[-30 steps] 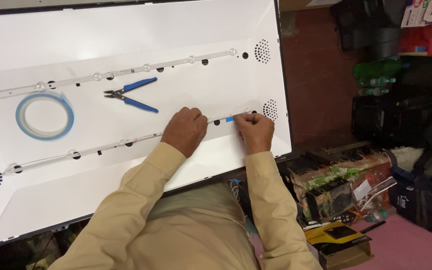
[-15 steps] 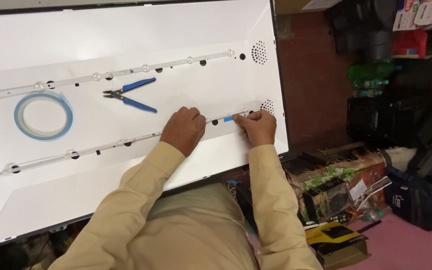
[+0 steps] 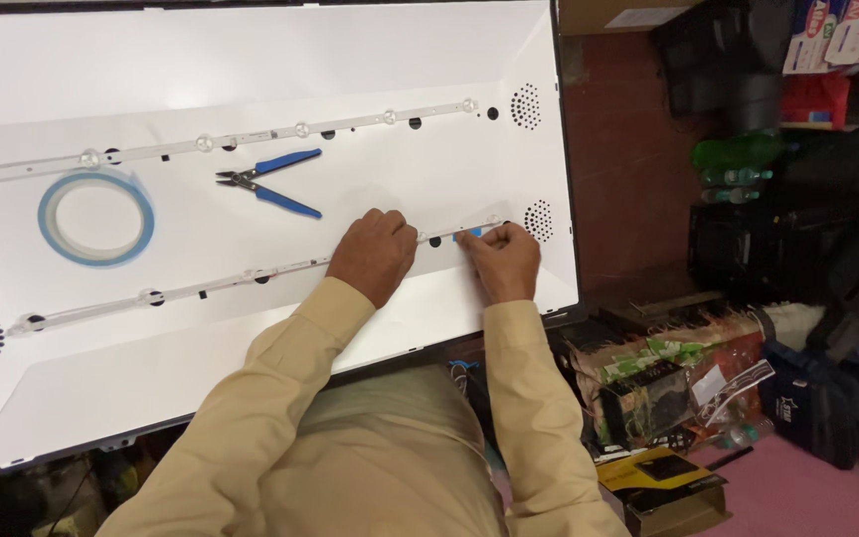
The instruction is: The person repairs the LED backlight assembly inside a television panel. They cut small pieces of blue tape with pliers, stick the tape onto the LED light strips, and press the strips into place along the panel, repositioning the panel on the workbench as they work.
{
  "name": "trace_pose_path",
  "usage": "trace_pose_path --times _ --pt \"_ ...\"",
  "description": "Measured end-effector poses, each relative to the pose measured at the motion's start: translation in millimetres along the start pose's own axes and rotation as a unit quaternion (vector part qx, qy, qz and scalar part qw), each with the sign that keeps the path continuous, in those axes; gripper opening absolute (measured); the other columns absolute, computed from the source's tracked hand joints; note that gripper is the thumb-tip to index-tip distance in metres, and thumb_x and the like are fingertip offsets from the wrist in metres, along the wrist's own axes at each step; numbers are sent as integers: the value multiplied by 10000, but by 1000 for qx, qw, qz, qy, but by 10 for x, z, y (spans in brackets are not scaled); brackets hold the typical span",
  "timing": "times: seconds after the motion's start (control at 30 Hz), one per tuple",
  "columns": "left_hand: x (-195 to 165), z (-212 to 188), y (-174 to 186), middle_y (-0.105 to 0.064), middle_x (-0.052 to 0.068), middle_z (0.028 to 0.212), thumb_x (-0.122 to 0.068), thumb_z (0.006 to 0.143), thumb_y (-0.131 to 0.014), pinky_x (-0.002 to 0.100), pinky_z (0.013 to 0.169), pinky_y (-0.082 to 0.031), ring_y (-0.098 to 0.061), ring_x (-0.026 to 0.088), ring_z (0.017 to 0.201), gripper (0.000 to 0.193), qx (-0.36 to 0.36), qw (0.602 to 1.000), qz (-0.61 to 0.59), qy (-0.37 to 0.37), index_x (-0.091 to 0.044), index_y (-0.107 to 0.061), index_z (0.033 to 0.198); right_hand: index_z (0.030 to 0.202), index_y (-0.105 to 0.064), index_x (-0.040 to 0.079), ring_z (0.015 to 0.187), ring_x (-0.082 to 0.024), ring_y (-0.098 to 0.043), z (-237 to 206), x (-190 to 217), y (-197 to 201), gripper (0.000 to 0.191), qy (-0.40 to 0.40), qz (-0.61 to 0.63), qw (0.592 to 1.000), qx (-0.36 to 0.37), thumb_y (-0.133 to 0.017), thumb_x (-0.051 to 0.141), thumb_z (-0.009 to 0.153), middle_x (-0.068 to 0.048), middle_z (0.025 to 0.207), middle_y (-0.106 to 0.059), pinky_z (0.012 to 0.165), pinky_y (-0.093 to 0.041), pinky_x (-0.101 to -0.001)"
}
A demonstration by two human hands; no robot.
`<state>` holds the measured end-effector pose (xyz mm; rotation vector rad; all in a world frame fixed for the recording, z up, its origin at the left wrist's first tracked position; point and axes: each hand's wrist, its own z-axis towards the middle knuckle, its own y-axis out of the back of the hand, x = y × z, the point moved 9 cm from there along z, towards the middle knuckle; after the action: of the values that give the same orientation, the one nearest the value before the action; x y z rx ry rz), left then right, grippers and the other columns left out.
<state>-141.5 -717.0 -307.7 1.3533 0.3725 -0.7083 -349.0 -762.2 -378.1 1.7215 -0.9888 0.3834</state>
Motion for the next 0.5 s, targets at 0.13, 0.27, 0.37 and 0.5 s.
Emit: trace_pose_path --times 0.13,0.27,0.37,0.5 --pt "-27 -70 2 -575 101 906 -91 868 -645 447 775 -480 -569 313 897 18 10 999 32 -11 -77 -635 869 648 -604 35 466 -127 -542 -13 -165 -7 337 -32 15 999 20 -911 153 724 -50 570 -612 426 -453 -295" --pt "-119 -386 244 -592 115 960 -85 835 -583 444 816 -468 -583 310 945 77 -52 997 38 -45 -73 -620 901 674 -603 21 472 -132 -550 -227 -158 -134 274 14 64 995 70 -841 113 775 -58 561 -601 416 -417 -323" --pt "-90 -547 378 -598 113 957 -91 843 -603 443 818 -469 -584 304 952 94 -20 997 69 -27 -65 -627 931 811 -645 -5 601 -141 -599 -517 300 -7 212 181 -80 979 -46 -829 100 825 -72 691 -652 550 -501 -304" --pt "-61 -1040 960 -627 125 1032 -62 773 -607 443 838 -476 -591 317 988 247 -111 992 49 15 -39 -643 1016 939 -688 -8 771 -248 -629 -1022 978 -592 166 294 -26 954 47 -799 108 899 -150 845 -686 695 -530 -356"
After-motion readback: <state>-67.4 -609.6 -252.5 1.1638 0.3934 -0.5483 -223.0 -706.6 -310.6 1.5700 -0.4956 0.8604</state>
